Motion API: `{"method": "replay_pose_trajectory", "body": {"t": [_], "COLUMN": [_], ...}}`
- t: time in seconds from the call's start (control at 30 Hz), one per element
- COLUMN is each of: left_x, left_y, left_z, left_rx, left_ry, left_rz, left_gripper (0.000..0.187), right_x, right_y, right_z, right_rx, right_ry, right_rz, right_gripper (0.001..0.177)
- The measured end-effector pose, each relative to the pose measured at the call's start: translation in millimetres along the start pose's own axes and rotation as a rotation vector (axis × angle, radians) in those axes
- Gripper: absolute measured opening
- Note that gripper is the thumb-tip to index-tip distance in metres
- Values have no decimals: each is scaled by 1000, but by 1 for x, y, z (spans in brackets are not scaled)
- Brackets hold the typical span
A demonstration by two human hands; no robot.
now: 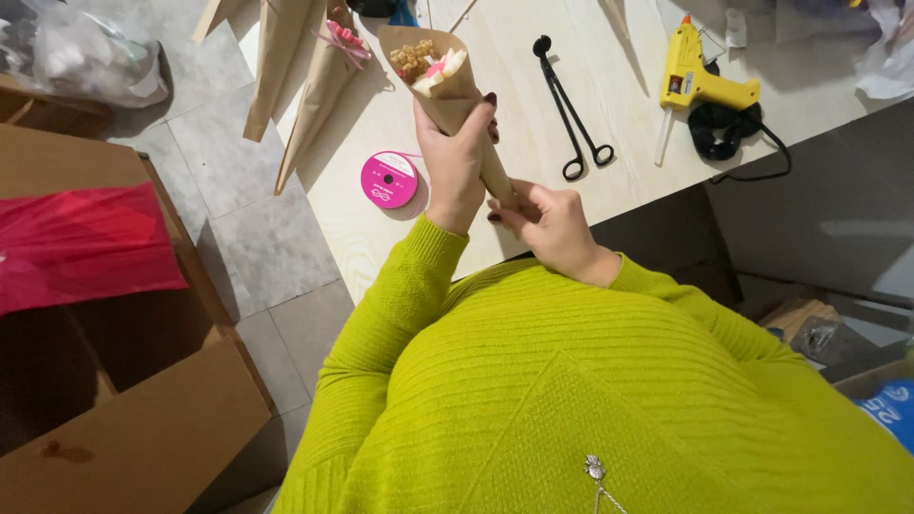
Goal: Assembling and decorating small paper cones with flowers and ribbons using a hot glue gun.
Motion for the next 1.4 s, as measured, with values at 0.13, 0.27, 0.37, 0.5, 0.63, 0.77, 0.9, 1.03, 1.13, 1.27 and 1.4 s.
{"method": "replay_pose_trajectory", "body": {"t": [0.13, 0.27, 0.37, 0.5, 0.63, 0.77, 0.9, 1.03, 1.13, 1.27, 1.4], "left_x": [2, 6, 8, 18, 21, 24, 22, 16, 17, 16, 7], "left_y": [6, 9, 6, -4, -5, -3, -2, 0, -1, 1, 0], "left_z": [-2, -1, 3, 14, 17, 20, 19, 14, 13, 11, 6], "left_rx": [-49, -128, -177, -255, -296, -319, -350, -376, -402, -412, -382], "left_ry": [10, 35, 41, 13, -18, -31, -34, -118, -175, -193, -100], "left_rz": [-17, -79, -131, -190, -194, -223, -245, -267, -282, -327, -324], "left_gripper": [48, 48, 49, 52, 52, 51, 51, 52, 53, 54, 54], "right_x": [-1, -39, -79, -121, -143, -129, -129, -130, -129, -127, -103], "right_y": [13, 48, 73, 77, 68, 73, 71, 71, 74, 73, 81], "right_z": [0, -20, -44, -78, -94, -102, -107, -114, -121, -120, -119], "right_rx": [-51, -193, -75, -158, -284, -384, -446, -517, -608, -596, -334], "right_ry": [-16, 143, 469, 732, 824, 765, 788, 749, 700, 642, 297], "right_rz": [25, 413, 437, 557, 665, 740, 792, 766, 748, 744, 277], "right_gripper": [30, 22, 15, 15, 22, 22, 21, 21, 19, 17, 10]}}
Point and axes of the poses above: each hand's wrist, its own z-axis away from the middle knuckle, its own y-axis out of the back of the hand, x = y × z, the point moved 1 cm from there along -z, towards the middle knuckle, and after that the axes turned 5 degrees about -z, right-handed, at the moved point
